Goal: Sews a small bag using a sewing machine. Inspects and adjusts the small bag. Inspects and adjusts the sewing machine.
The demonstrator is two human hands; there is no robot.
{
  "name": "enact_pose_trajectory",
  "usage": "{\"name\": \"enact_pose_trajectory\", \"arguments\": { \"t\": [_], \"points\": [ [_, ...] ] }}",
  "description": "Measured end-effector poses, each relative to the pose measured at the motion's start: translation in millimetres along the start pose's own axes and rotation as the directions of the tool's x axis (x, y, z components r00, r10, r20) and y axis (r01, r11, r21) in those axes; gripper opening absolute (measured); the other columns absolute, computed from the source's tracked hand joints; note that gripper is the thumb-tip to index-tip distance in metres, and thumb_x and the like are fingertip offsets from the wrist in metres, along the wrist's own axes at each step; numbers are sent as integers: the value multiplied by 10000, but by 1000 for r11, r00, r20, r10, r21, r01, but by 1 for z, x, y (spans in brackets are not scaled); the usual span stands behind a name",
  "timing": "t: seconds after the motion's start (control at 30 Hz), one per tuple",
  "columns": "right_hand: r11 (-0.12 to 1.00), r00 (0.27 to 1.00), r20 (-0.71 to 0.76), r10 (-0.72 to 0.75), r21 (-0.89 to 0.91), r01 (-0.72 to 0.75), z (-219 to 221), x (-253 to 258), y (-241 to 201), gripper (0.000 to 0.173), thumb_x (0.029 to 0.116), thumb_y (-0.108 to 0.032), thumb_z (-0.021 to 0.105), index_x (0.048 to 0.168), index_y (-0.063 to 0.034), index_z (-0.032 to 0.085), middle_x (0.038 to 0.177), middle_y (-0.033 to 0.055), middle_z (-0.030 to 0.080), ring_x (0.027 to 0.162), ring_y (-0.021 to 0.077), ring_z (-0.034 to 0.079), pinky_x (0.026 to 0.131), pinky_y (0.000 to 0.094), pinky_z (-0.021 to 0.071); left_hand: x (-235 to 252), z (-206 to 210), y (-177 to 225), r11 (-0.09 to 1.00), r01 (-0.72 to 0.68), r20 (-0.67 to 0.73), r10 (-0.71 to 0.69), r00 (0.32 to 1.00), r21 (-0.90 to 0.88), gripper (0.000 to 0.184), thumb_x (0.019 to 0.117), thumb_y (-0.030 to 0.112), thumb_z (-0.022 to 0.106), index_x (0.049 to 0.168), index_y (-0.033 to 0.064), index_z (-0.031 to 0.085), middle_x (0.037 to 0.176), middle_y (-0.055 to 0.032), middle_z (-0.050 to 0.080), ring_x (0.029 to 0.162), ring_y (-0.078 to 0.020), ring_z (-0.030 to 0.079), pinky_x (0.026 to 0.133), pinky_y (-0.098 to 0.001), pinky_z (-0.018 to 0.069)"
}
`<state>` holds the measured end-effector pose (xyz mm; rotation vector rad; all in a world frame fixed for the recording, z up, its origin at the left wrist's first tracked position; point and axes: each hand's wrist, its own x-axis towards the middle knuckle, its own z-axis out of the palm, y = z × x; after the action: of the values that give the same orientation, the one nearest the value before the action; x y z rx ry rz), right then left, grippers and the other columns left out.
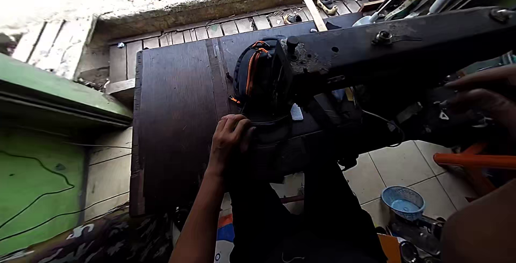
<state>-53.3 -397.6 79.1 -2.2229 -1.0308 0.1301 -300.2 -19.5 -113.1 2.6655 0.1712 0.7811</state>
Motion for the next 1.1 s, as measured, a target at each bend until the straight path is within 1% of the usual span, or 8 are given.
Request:
{"name": "enact_pose_trajectory", "arguments": {
  "t": [0.03, 0.1, 0.2, 0.33, 0.4, 0.5, 0.73, 1.1],
  "points": [
    [996, 991, 110, -74, 49, 69, 25, -9, 0, 303, 983, -319, 639, 1117, -57, 710, 940, 10, 738, 794, 54, 704, 735, 254, 617, 1, -1, 2, 999, -23, -1, 23, 1000, 24, 279, 996, 309, 647, 1089, 63, 741, 1163, -106, 704, 1197, -282, 625, 1061, -422, 485],
    [987, 964, 214, -159, 50, 152, 81, -13, -7, 308, 993, -379, 619, 1095, -120, 751, 948, -34, 743, 820, 33, 698, 757, 275, 619, 4, 0, 4, 994, -84, 33, 82, 996, 63, 318, 1004, 331, 635, 1184, 88, 734, 1262, -96, 690, 1272, -285, 590, 1110, -440, 440],
    [986, 968, 192, -161, -18, 168, 158, -8, -22, 265, 979, -245, 644, 1150, -73, 750, 1074, 102, 733, 957, 231, 713, 853, 474, 590, 8, 2, 5, 979, -184, 125, 172, 977, 89, 330, 1022, 318, 604, 1261, 121, 719, 1360, -78, 661, 1335, -274, 561, 1168, -475, 380],
    [932, 935, 54, -351, -72, 354, 228, 14, -29, 287, 999, -176, 616, 1236, -51, 719, 1304, 116, 677, 1214, 277, 646, 1037, 426, 533, 20, 3, 4, 966, -252, 208, 235, 949, 59, 317, 1025, 227, 564, 1281, 113, 712, 1373, -82, 659, 1325, -278, 580, 1180, -520, 363],
    [917, 928, 26, -371, -149, 371, 248, 22, -31, 308, 1016, -172, 589, 1281, -71, 710, 1350, 98, 664, 1233, 282, 632, 1038, 420, 522, 25, 7, -1, 954, -297, 228, 280, 933, 47, 334, 1031, 202, 535, 1309, 114, 699, 1381, -75, 662, 1333, -277, 584, 1186, -531, 361],
    [911, 952, 68, -298, -279, 305, 264, 22, -31, 333, 1022, -170, 586, 1333, -106, 688, 1361, 90, 659, 1231, 318, 617, 991, 465, 516, 29, 12, -8, 940, -340, 279, 320, 905, 25, 375, 1056, 205, 471, 1365, 124, 667, 1426, -54, 636, 1372, -257, 555, 1207, -510, 348],
    [878, 949, 62, -309, -365, 310, 271, 15, -27, 328, 1014, -131, 562, 1306, -112, 711, 1362, 86, 664, 1242, 327, 609, 966, 471, 512, 23, 15, -9, 960, -281, 355, 262, 897, 0, 534, 1080, 469, 398, 1442, 134, 604, 1504, -51, 569, 1441, -252, 478, 1242, -510, 274],
    [886, 937, 132, -322, -307, 348, 259, 24, -25, 381, 1001, -102, 567, 1344, -201, 701, 1312, 111, 671, 1238, 344, 592, 979, 491, 498, 15, 12, 16, 974, -204, 379, 154, 913, 95, 692, 1022, 630, 379, 1447, 129, 596, 1490, -73, 577, 1410, -291, 501, 1196, -512, 336]
  ]
}}
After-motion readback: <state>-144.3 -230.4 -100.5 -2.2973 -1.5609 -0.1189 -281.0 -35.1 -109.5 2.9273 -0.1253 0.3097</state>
